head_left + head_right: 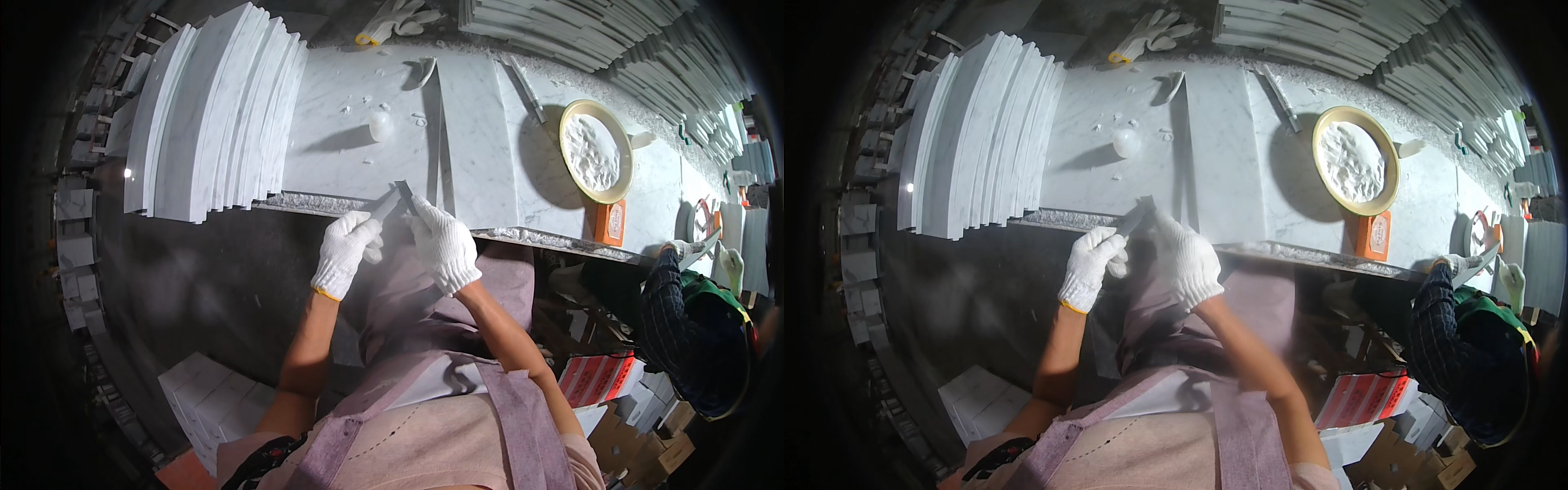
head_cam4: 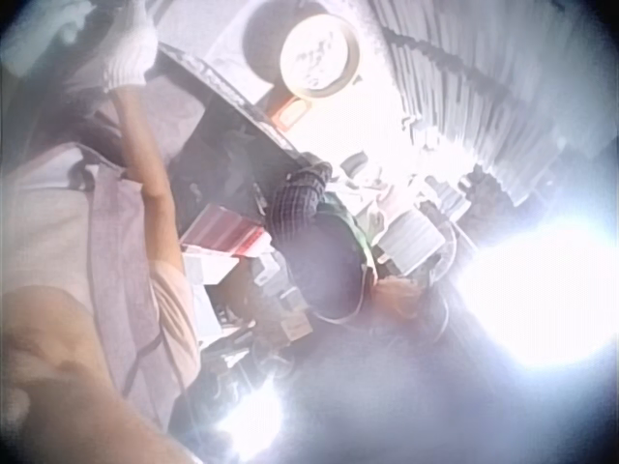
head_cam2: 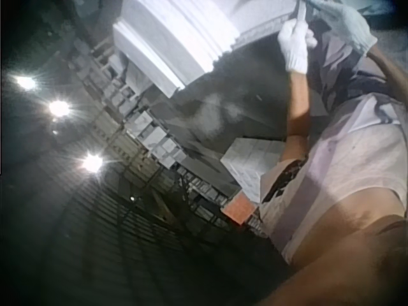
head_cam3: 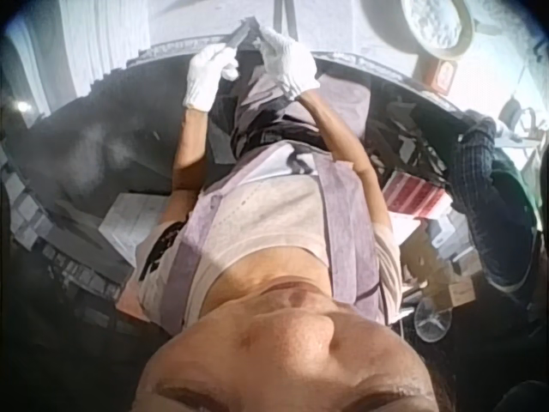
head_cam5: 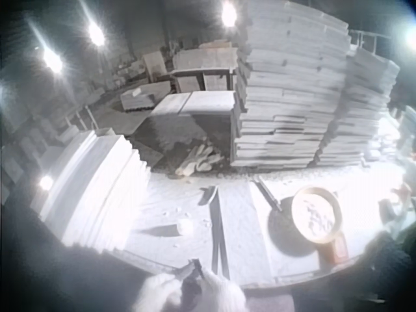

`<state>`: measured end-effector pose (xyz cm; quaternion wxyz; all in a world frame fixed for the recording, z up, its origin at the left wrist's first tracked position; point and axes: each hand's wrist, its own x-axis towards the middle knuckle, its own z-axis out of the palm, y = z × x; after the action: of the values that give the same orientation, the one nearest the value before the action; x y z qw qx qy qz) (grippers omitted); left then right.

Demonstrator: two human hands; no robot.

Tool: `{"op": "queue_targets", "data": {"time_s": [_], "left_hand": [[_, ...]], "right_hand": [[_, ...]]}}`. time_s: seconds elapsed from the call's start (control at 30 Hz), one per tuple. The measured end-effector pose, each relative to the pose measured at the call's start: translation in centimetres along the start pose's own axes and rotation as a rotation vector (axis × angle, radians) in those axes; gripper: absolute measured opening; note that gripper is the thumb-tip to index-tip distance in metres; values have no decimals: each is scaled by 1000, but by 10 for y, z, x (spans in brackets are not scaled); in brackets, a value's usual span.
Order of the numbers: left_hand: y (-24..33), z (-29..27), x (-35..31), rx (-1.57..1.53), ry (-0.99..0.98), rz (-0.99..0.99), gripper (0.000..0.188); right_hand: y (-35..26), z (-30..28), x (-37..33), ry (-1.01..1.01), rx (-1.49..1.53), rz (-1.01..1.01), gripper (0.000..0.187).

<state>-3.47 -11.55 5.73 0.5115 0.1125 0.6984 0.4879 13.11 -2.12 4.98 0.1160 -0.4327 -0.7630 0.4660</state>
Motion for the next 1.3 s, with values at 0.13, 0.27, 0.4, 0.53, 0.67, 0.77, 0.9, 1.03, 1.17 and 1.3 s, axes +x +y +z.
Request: {"op": "queue_targets", "data": {"time_s": [0.13, 0.27, 0.4, 0.53, 0.67, 0.77, 0.9, 1.03, 1.17, 1.3], "left_hand": [[2, -1, 2, 1, 5, 9, 24], [3, -2, 2, -6, 0, -5, 23], [3, -3, 4, 54, -13, 14, 24], [2, -2, 4, 88, 15, 0, 23], [2, 0, 4, 112, 19, 49, 22], [5, 1, 2, 158, 46, 61, 21], [5, 3, -1, 114, 38, 29, 19], [4, 2, 0, 171, 55, 121, 20], [1, 1, 1, 106, 44, 1, 20], [2, 7, -1, 588, 267, 631, 21]], "right_hand": [[-4, -5, -1, -168, -126, -4, 43], [5, -3, 1, 95, 8, -100, 39], [10, 1, 6, -55, -203, -222, 51], [-3, -10, 2, -234, -113, 58, 47], [-20, -16, -5, -150, -99, 1, 31], [-21, -13, -5, -118, -86, -75, 30], [-9, -8, 8, -146, -90, -17, 29], [-4, 3, 5, -72, -241, -220, 36], [1, -1, -2, -82, -25, -103, 39], [-7, -11, -8, 4, -5, -186, 50]]}}
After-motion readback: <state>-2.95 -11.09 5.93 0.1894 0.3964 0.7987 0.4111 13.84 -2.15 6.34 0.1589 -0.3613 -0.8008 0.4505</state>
